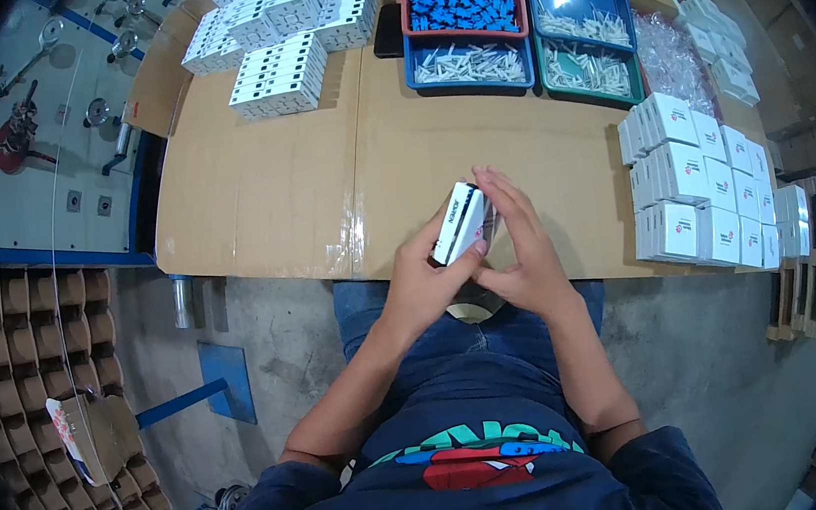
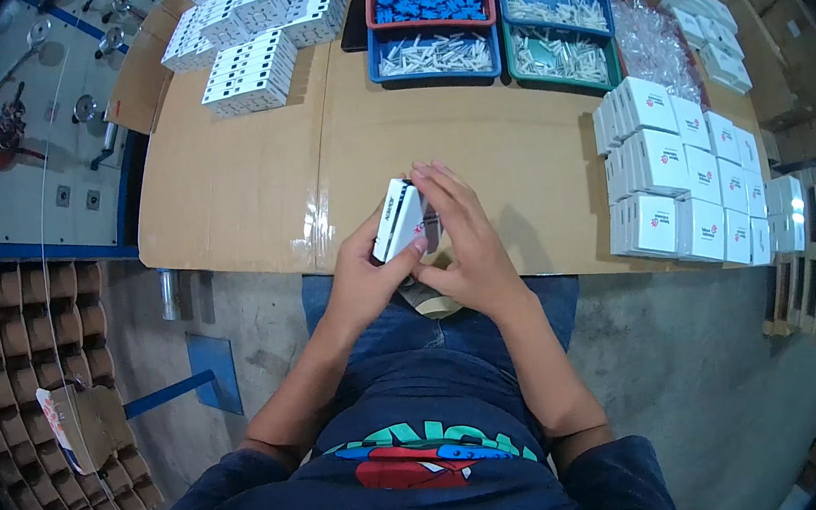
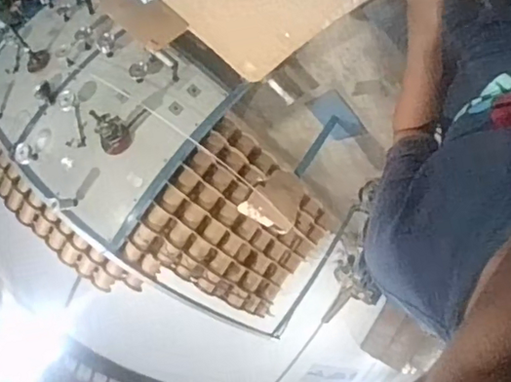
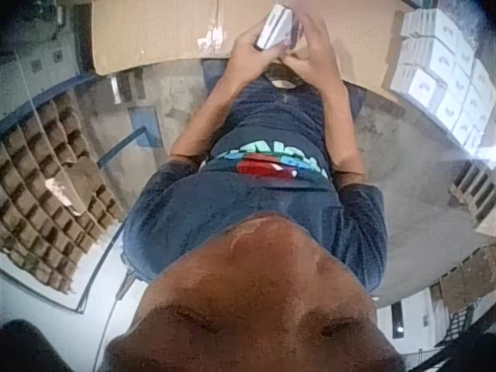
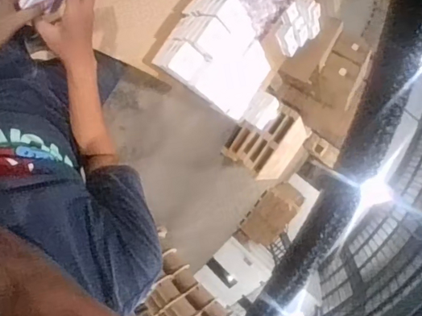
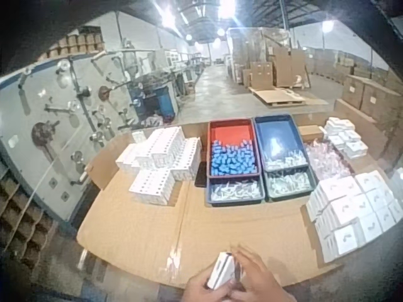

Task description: Packaging small blue plastic parts into white cardboard boxes.

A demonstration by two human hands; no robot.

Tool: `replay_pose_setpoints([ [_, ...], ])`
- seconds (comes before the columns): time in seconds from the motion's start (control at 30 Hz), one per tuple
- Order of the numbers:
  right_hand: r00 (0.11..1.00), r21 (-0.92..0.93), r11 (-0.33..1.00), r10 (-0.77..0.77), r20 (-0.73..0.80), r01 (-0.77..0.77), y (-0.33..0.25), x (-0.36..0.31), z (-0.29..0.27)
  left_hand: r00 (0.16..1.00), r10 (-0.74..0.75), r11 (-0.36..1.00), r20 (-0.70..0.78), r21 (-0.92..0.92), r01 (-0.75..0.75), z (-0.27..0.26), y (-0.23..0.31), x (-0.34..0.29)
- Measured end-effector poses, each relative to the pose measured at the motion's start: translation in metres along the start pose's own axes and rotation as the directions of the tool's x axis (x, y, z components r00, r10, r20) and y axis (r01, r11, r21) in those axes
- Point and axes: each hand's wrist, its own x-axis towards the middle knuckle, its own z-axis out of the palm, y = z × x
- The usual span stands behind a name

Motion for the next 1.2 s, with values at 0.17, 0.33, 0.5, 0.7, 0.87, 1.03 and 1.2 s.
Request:
replay_pose_setpoints([
  [0.17, 0.996, 0.080, 0.993, 0.082, 0.045, -0.086, -0.001, 0.001, -0.003, 0.993, 0.110, 0.984, -0.044, -0.136, -0.115, 0.010, -0.017, 0.002],
  [0.33, 0.987, 0.218, 0.963, 0.147, 0.068, -0.159, 0.004, -0.003, -0.006, 0.982, -0.184, 0.893, 0.045, -0.410, 0.187, 0.010, -0.017, 0.001],
  [0.5, 0.992, 0.155, 0.980, 0.115, 0.047, -0.121, 0.003, -0.001, -0.005, 0.982, -0.189, 0.876, 0.009, -0.450, 0.173, 0.013, -0.014, 0.001],
  [0.7, 0.997, 0.061, 0.995, 0.072, 0.040, -0.074, 0.002, 0.001, -0.004, 0.982, -0.188, 0.891, 0.014, -0.417, 0.177, 0.014, -0.020, 0.001],
  [0.87, 0.995, 0.042, 0.995, 0.092, 0.044, -0.094, 0.001, 0.000, -0.004, 0.975, -0.219, 0.880, 0.024, -0.426, 0.209, 0.013, -0.022, -0.001],
  [1.03, 0.996, 0.047, 0.996, 0.069, 0.051, -0.072, 0.003, 0.000, -0.004, 0.974, -0.228, 0.879, -0.009, -0.432, 0.201, 0.017, -0.021, -0.002],
  [1.2, 0.996, 0.059, 0.996, 0.059, 0.073, -0.064, 0.007, -0.003, -0.002, 0.978, -0.205, 0.906, -0.026, -0.383, 0.179, 0.018, -0.021, -0.004],
])
